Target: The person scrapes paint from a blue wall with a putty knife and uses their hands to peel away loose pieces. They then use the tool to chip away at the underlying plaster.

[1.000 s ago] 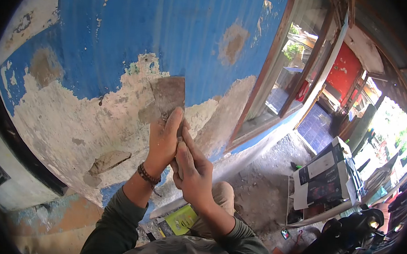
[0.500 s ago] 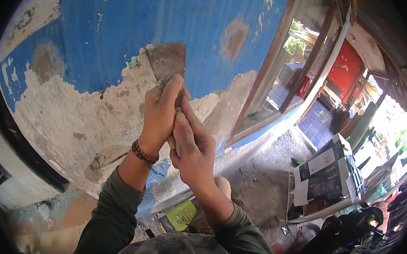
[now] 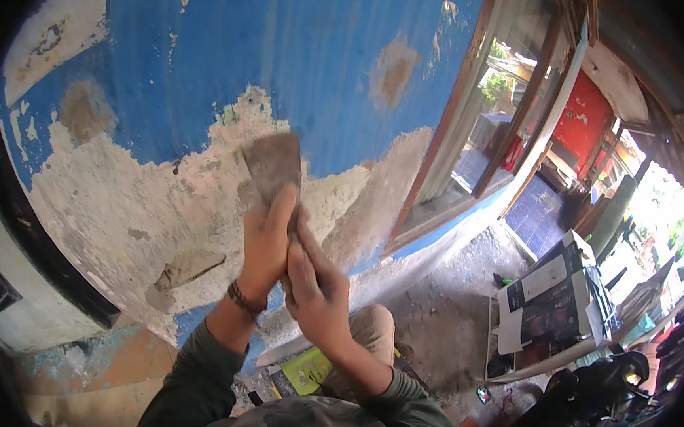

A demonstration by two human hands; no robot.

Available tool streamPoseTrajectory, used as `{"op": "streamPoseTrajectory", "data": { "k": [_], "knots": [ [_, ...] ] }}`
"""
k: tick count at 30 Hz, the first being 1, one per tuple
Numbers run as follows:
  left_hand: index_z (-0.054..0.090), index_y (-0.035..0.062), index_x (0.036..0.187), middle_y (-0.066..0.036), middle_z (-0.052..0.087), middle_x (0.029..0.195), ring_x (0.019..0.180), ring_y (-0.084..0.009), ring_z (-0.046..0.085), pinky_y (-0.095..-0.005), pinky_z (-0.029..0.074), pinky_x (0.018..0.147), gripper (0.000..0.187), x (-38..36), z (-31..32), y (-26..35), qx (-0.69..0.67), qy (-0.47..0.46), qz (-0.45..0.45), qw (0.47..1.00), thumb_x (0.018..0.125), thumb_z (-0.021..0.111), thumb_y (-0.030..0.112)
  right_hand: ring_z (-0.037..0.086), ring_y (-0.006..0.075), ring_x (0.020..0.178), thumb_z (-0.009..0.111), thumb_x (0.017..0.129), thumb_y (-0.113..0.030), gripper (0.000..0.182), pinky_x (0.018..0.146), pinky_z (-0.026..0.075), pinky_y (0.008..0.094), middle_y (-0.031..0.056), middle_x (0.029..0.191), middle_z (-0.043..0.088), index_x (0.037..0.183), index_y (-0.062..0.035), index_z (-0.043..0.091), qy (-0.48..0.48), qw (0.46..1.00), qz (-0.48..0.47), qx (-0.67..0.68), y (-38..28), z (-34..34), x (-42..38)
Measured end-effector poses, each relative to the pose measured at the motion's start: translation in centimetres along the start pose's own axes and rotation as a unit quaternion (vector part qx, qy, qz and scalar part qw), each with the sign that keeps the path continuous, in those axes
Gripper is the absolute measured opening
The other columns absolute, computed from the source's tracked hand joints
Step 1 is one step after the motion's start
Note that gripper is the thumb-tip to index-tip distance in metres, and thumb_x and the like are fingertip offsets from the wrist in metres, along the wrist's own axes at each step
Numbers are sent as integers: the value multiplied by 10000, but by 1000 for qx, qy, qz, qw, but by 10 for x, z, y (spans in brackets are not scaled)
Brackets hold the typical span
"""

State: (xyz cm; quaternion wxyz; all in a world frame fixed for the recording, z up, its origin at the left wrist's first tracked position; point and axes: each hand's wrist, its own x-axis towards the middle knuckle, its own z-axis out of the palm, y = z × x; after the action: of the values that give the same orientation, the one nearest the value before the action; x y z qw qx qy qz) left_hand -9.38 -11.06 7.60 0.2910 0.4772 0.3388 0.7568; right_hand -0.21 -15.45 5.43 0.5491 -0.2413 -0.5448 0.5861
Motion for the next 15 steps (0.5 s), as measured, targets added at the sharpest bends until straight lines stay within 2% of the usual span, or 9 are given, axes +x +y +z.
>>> {"op": "streamPoseTrajectory", "data": {
  "k": [1,2,5,7,9,10,11,13,15],
  "knots": [
    [535,15,653,-9,526,580,535,-76,473,-259,359,475,370,5,-1,-1,1,0,8,1000,941,456,234,418,27,618,448,963,-178,439,436,309,150,32,1142,567,1377,-48,386,3,1000,-18,-9,5,3,0],
    [536,15,660,-15,526,580,535,-76,473,-258,360,477,367,10,-3,0,26,-6,50,998,940,456,237,346,-10,514,451,972,-182,436,435,261,157,-65,714,489,1365,-6,385,-14,996,-75,-40,3,0,2],
    [531,11,676,-35,518,576,533,-84,474,-270,362,481,357,27,-4,29,110,-18,94,989,935,463,247,346,-6,521,457,970,-183,437,443,271,162,-57,743,505,1364,-7,389,-25,997,-64,22,-27,20,27],
    [528,7,679,-47,518,577,537,-96,480,-278,367,486,359,33,-4,35,16,-24,36,999,931,470,256,364,-4,543,456,970,-181,442,457,287,167,-40,776,535,1369,-9,381,-22,996,-89,2,-27,21,28],
    [525,1,667,-53,525,581,558,-92,486,-276,375,502,360,14,-15,10,112,-12,86,990,931,472,241,392,-2,572,445,971,-168,442,479,310,163,-11,883,575,1370,5,370,-15,999,-26,-17,-8,12,9],
    [547,13,694,-29,530,610,581,-92,497,-275,385,506,350,-1,-20,-8,66,-9,54,996,930,481,263,406,-1,586,431,973,-161,440,488,322,162,0,956,582,1368,21,364,-23,999,-38,-25,9,6,-1],
    [568,26,722,-5,535,639,605,-92,508,-275,394,510,341,-8,-23,-18,19,-7,25,999,929,489,285,406,0,589,422,975,-160,444,485,325,164,3,989,581,1370,31,353,-3,989,-118,-95,31,1,-2],
    [579,18,736,-12,551,646,603,-84,508,-257,391,512,341,-1,-24,-5,6,-6,8,1000,926,498,289,419,-1,611,429,973,-159,444,491,331,162,25,1065,575,1368,31,357,-24,997,-54,-49,6,11,4],
    [587,17,744,-13,564,658,600,-76,506,-240,388,514,333,22,-23,22,66,-36,65,995,923,506,286,420,-1,616,429,973,-157,443,495,333,160,36,1120,557,1368,31,357,-30,999,-25,-1,-20,24,12]
  ]
}}
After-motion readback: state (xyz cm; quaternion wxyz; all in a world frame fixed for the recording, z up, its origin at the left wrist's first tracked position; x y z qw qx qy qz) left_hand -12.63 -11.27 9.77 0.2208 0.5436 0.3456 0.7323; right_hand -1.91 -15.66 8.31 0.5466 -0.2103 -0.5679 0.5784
